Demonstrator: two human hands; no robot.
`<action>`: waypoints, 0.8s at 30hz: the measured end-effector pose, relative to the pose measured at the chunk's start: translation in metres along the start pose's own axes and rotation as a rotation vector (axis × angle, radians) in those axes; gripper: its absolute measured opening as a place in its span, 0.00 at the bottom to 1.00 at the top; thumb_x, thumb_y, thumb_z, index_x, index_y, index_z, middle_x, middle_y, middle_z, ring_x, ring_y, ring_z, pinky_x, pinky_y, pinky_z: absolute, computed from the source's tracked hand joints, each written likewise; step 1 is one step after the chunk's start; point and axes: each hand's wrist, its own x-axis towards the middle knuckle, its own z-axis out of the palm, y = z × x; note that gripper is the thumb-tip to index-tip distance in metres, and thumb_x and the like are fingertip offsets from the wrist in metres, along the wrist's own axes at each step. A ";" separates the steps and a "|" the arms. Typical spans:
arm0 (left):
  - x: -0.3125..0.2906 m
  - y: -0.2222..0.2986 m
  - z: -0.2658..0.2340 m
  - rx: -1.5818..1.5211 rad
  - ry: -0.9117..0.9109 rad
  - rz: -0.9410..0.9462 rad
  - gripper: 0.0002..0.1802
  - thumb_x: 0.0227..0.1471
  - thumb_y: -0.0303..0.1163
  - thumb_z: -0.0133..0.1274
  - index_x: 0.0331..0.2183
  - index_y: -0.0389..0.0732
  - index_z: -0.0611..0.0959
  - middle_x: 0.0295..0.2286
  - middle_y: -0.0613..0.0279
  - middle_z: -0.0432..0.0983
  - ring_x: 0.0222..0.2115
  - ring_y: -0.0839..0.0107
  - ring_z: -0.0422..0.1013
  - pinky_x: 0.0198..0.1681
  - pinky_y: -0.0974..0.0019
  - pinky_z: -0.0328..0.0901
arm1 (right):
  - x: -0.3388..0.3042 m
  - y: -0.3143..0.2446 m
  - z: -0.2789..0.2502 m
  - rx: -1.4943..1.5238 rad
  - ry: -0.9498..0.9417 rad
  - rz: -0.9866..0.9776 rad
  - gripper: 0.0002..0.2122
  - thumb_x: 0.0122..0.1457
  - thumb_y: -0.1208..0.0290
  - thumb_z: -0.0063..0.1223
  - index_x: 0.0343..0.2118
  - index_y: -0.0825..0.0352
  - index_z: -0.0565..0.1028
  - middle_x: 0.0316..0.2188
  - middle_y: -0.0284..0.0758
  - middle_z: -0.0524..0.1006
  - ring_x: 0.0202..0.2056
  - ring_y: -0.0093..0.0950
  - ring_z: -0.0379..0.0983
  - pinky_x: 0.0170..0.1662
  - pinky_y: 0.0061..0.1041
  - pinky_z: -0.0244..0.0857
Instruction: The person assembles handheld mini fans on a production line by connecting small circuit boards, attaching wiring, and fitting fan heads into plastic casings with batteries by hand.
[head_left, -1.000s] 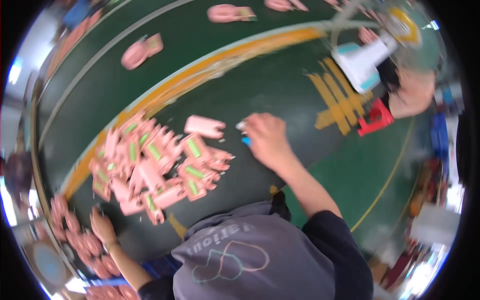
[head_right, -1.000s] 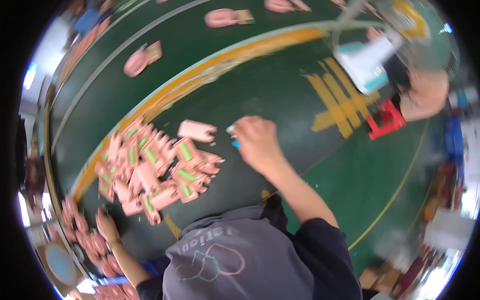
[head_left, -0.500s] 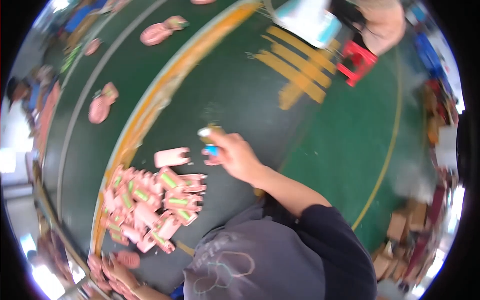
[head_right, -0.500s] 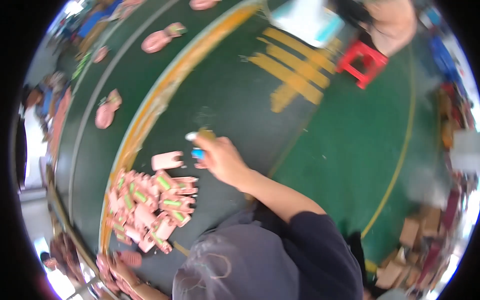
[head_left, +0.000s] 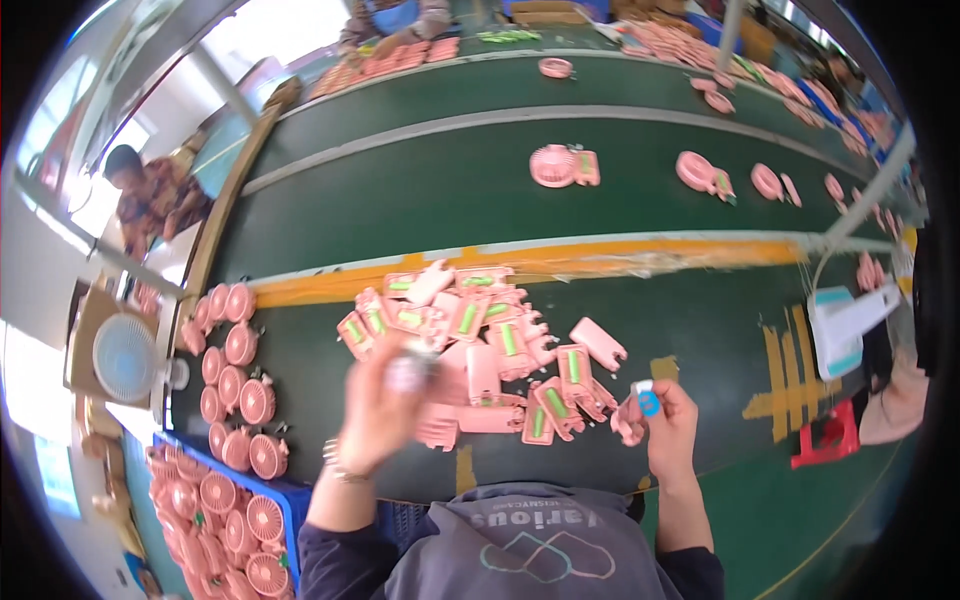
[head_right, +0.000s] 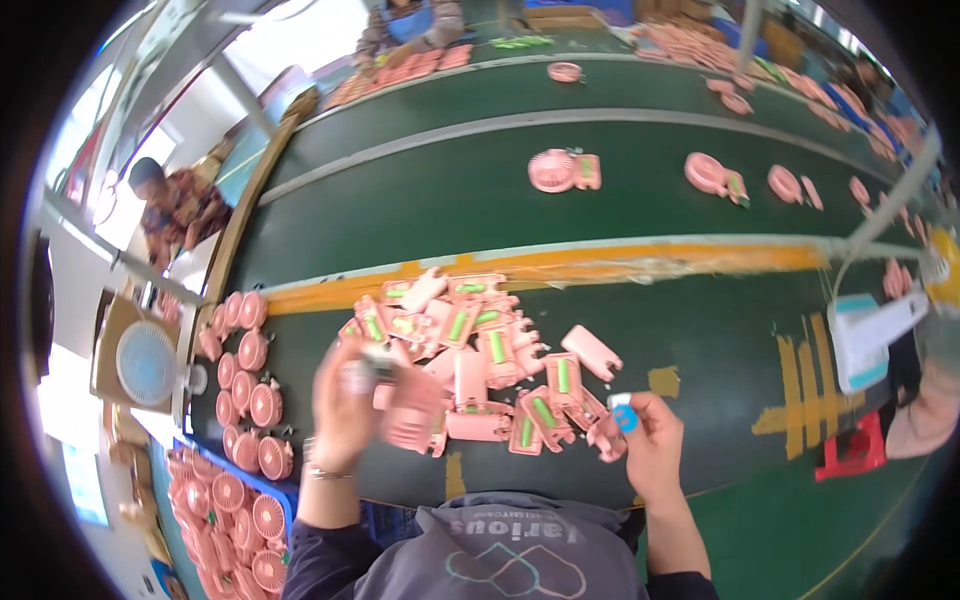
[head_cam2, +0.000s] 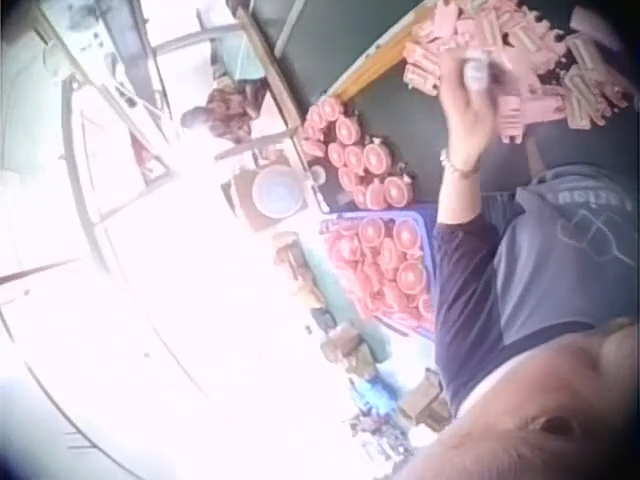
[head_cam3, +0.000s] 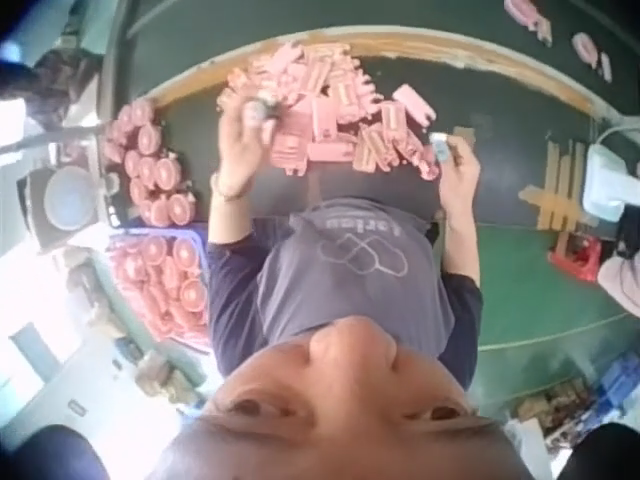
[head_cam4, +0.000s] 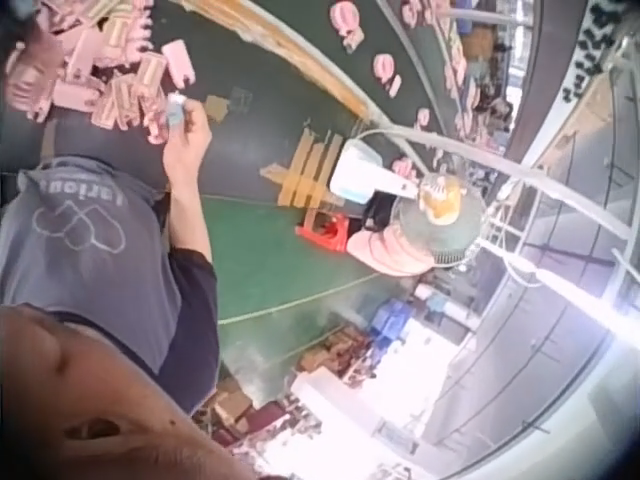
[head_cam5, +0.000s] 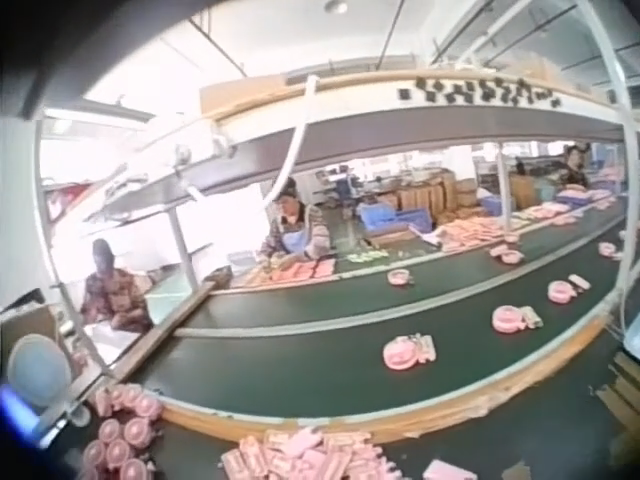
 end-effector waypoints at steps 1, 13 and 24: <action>-0.005 -0.012 0.014 -0.318 -0.064 0.057 0.07 0.53 0.21 0.44 0.36 0.36 0.74 0.30 0.61 0.74 0.30 0.75 0.71 0.33 0.69 0.67 | -0.002 -0.009 0.013 -0.006 -0.102 0.032 0.05 0.63 0.75 0.45 0.36 0.72 0.69 0.22 0.39 0.75 0.22 0.23 0.73 0.19 0.17 0.65; -0.035 -0.016 0.072 -0.176 -0.240 0.199 0.11 0.59 0.28 0.42 0.43 0.35 0.71 0.30 0.49 0.75 0.21 0.60 0.76 0.31 0.62 0.69 | -0.017 -0.003 0.050 -0.007 -0.191 -0.089 0.12 0.60 0.65 0.54 0.34 0.69 0.66 0.23 0.34 0.73 0.20 0.25 0.70 0.22 0.23 0.68; -0.033 -0.026 0.043 -0.188 -0.016 0.256 0.11 0.49 0.20 0.55 0.39 0.36 0.79 0.35 0.55 0.76 0.37 0.61 0.74 0.38 0.62 0.69 | -0.001 -0.033 0.098 -0.057 -0.308 -0.088 0.04 0.57 0.81 0.51 0.34 0.74 0.73 0.31 0.42 0.77 0.23 0.22 0.73 0.27 0.20 0.69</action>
